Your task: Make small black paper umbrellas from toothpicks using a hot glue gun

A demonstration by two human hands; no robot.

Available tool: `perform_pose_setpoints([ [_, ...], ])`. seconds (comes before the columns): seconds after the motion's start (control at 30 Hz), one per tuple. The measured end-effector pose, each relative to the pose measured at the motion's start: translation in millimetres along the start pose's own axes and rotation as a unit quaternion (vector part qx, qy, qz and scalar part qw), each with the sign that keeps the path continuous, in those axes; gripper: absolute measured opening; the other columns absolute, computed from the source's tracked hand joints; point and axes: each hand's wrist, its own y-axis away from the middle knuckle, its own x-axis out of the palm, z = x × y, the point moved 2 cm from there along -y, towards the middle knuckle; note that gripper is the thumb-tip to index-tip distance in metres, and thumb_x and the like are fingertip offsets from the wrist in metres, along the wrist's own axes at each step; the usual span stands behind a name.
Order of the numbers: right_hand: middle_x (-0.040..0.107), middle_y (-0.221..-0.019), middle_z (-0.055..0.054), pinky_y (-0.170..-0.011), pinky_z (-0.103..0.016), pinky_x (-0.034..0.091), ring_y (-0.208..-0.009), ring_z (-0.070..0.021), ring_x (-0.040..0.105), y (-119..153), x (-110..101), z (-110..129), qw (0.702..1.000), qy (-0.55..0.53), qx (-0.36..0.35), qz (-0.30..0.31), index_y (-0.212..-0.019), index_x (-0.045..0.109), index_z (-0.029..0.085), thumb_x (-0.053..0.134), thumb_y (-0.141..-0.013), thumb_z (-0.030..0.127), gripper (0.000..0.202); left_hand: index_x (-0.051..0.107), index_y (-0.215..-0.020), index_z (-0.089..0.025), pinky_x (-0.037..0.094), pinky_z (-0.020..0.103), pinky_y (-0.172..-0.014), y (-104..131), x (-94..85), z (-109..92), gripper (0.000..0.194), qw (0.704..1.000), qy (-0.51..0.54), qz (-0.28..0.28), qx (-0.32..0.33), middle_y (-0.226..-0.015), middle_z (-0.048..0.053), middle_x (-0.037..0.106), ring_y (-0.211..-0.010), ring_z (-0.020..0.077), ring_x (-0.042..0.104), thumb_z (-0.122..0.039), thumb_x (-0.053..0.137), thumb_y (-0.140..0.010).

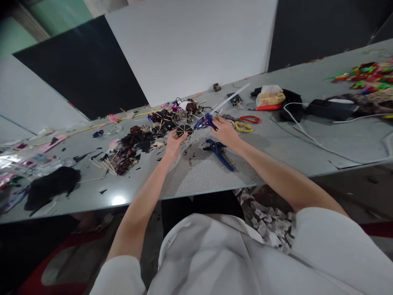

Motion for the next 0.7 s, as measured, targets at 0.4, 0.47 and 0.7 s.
perform_pose_setpoints([
  [0.4,0.071,-0.134,-0.015,-0.113,-0.052,0.052,-0.129,-0.0331,0.066,-0.1,-1.2,1.4,1.000,-0.008,0.011,-0.001,-0.138,0.067,0.019,0.053,-0.098,0.024,0.043,0.058,-0.135,-0.027,0.050,0.050,-0.114,-9.4,-3.0,8.7,0.080,0.999,0.017,0.008,0.032,-0.124,0.011,0.074,-0.128,0.0296,0.067,-0.041,0.099,-0.067],
  [0.47,0.071,-0.134,-0.015,-0.113,-0.051,0.053,-0.129,-0.0320,0.066,0.1,-1.3,1.2,1.000,-0.003,0.006,-0.001,-0.138,0.067,0.019,0.052,-0.098,0.024,0.043,0.058,-0.136,-0.027,0.050,0.050,-0.115,-9.4,-3.3,8.9,0.080,0.999,0.013,0.006,0.032,-0.124,0.012,0.074,-0.127,0.0298,0.067,-0.041,0.098,-0.068],
  [0.7,0.072,-0.132,-0.014,-0.113,-0.051,0.053,-0.126,-0.0320,0.067,1.0,0.2,-1.7,1.000,-0.003,0.013,-0.010,-0.138,0.067,0.020,0.054,-0.097,0.023,0.043,0.055,-0.145,-0.029,0.050,0.051,-0.114,-7.8,-2.4,5.8,0.087,1.000,0.002,-0.008,0.019,-0.128,0.012,0.073,-0.129,0.0319,0.066,-0.041,0.097,-0.070],
])
